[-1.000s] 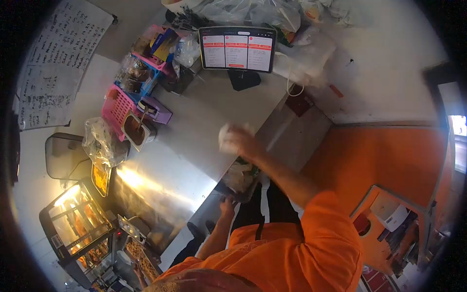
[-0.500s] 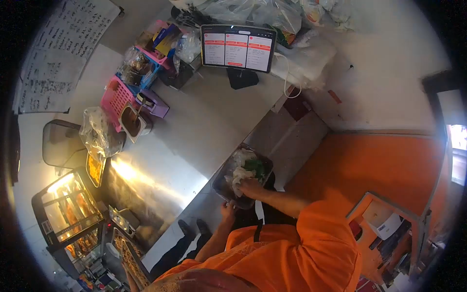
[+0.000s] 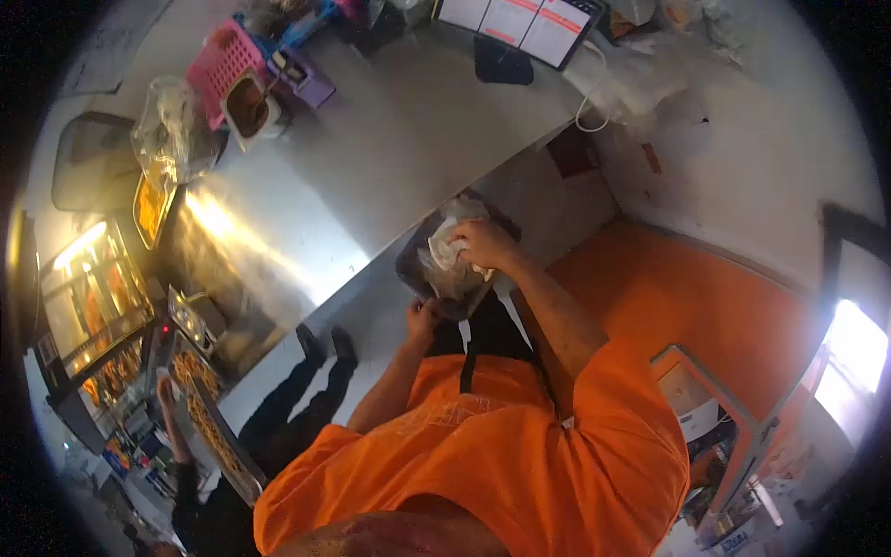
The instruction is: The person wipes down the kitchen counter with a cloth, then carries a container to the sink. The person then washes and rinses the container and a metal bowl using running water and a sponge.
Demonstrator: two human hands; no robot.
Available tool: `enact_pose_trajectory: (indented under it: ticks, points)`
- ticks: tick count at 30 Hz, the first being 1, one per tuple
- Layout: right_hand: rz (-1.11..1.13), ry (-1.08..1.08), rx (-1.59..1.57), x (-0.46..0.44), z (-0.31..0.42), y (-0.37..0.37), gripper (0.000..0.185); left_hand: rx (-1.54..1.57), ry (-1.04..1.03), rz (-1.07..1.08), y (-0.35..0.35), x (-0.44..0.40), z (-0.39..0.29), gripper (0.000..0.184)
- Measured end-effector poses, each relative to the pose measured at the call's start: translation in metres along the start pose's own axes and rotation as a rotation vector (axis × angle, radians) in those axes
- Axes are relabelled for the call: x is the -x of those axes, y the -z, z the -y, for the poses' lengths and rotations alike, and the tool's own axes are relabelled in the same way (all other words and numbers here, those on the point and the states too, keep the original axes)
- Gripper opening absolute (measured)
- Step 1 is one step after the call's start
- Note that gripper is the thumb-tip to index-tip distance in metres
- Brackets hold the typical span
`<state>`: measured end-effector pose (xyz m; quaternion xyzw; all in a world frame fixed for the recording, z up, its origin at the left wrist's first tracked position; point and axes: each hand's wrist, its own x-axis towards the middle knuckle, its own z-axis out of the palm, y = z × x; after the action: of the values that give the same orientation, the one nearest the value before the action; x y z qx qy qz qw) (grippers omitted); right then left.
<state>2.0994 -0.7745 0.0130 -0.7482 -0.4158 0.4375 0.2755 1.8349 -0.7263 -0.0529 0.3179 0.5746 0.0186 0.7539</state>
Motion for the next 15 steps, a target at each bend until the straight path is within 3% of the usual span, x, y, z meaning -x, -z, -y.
enact_pose_trajectory:
  ticks: [5,7,9,11,13,15]
  points:
    - [-0.323,0.116,0.187,0.015,-0.035,-0.122,0.030,0.047,-0.077,0.041,0.002,-0.002,-0.011,0.013]
    - [-0.099,0.053,0.150,0.003,-0.075,-0.191,0.032,0.015,-0.099,0.050,0.006,-0.002,-0.014,0.014]
    - [0.332,-0.128,0.147,-0.011,-0.067,-0.204,0.026,-0.044,-0.109,0.057,0.009,-0.005,-0.016,0.015]
    - [0.657,-0.001,0.429,-0.031,-0.043,-0.183,0.025,-0.132,-0.109,0.056,0.015,-0.010,-0.016,0.016]
    - [0.732,-0.021,0.543,-0.046,-0.022,-0.146,0.024,-0.025,-0.090,0.077,0.016,-0.013,-0.020,0.017]
    - [0.595,-0.160,0.441,-0.059,0.010,-0.091,0.023,0.035,-0.075,0.066,0.018,-0.015,-0.025,0.019]
